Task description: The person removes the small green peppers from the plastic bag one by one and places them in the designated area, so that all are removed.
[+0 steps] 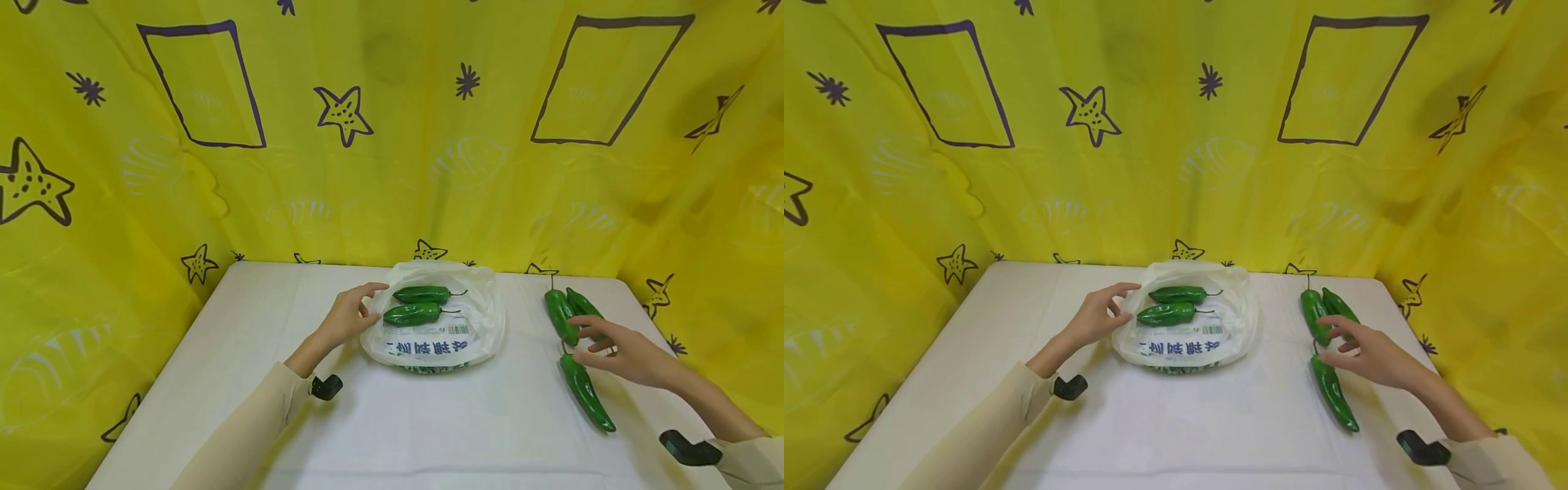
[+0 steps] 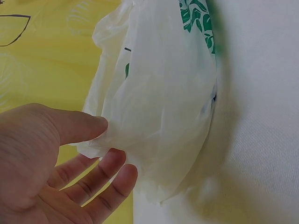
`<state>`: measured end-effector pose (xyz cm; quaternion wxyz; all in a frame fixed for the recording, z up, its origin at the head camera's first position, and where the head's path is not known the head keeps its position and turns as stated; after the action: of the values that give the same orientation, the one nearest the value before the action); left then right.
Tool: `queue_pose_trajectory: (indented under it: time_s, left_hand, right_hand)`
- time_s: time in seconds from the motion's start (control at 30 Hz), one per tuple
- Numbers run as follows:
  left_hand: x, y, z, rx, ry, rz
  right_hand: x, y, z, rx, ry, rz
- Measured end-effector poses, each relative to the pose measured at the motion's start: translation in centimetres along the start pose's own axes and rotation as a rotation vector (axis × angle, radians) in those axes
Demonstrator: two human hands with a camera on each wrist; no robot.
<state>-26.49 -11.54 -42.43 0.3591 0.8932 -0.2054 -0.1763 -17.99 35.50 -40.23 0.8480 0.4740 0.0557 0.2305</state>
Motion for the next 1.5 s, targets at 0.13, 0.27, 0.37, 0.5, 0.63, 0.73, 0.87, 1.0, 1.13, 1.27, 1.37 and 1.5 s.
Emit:
queue_pose_trajectory:
  time_s: [0.13,0.27,0.37,0.5,0.63,0.73,0.87,1.0,1.13,1.27,1.37,1.5]
  left_hand:
    - [0.1,0.0,0.0,0.001,-0.002,-0.003]
    - [0.1,-0.1,0.1,0.0,0.002,-0.002]
    - [0.1,-0.1,0.1,0.0,0.006,0.001]
    - [0.1,-0.1,0.1,0.003,0.011,0.002]
    - [0.1,-0.1,0.0,-0.001,0.008,-0.001]
    - [0.1,-0.1,0.0,-0.004,0.006,-0.001]
    - [0.2,-0.1,0.0,0.002,0.005,0.002]
    - [0.1,-0.1,0.0,-0.003,0.005,0.002]
    - [0.1,-0.1,0.0,-0.015,0.004,0.001]
    - [0.1,-0.1,-0.2,-0.014,0.002,0.001]
    - [0.1,0.0,-0.3,-0.013,0.001,-0.001]
    - [0.1,0.0,-0.3,-0.015,-0.004,-0.004]
  right_hand:
    - [-0.5,0.4,1.0,0.057,0.064,-0.059]
    - [-1.0,0.5,1.9,0.097,0.116,-0.099]
    - [-1.2,0.6,2.5,0.096,0.132,-0.104]
    - [-1.6,0.7,3.2,0.126,0.154,-0.122]
    - [-2.1,0.8,3.8,0.164,0.198,-0.146]
    - [-2.5,0.9,4.4,0.18,0.226,-0.151]
    - [-3.1,1.0,5.1,0.21,0.24,-0.15]
    - [-3.9,1.0,5.9,0.202,0.229,-0.122]
    - [-4.7,1.0,6.6,0.176,0.201,-0.088]
    - [-5.5,0.9,7.5,0.172,0.206,-0.069]
    - [-6.2,0.9,8.2,0.174,0.23,-0.064]
    - [-7.0,1.0,9.3,0.161,0.28,-0.058]
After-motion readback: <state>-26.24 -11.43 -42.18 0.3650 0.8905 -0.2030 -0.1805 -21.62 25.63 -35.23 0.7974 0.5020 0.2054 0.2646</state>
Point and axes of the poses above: each hand's wrist, its own x-axis away from the middle knuckle, its own y-axis out of the back of the hand, z = x × y, the point moved 4 cm from there along -x, towards the middle knuckle, and after that the axes turned 7 degrees about z, right-handed, at the moved point
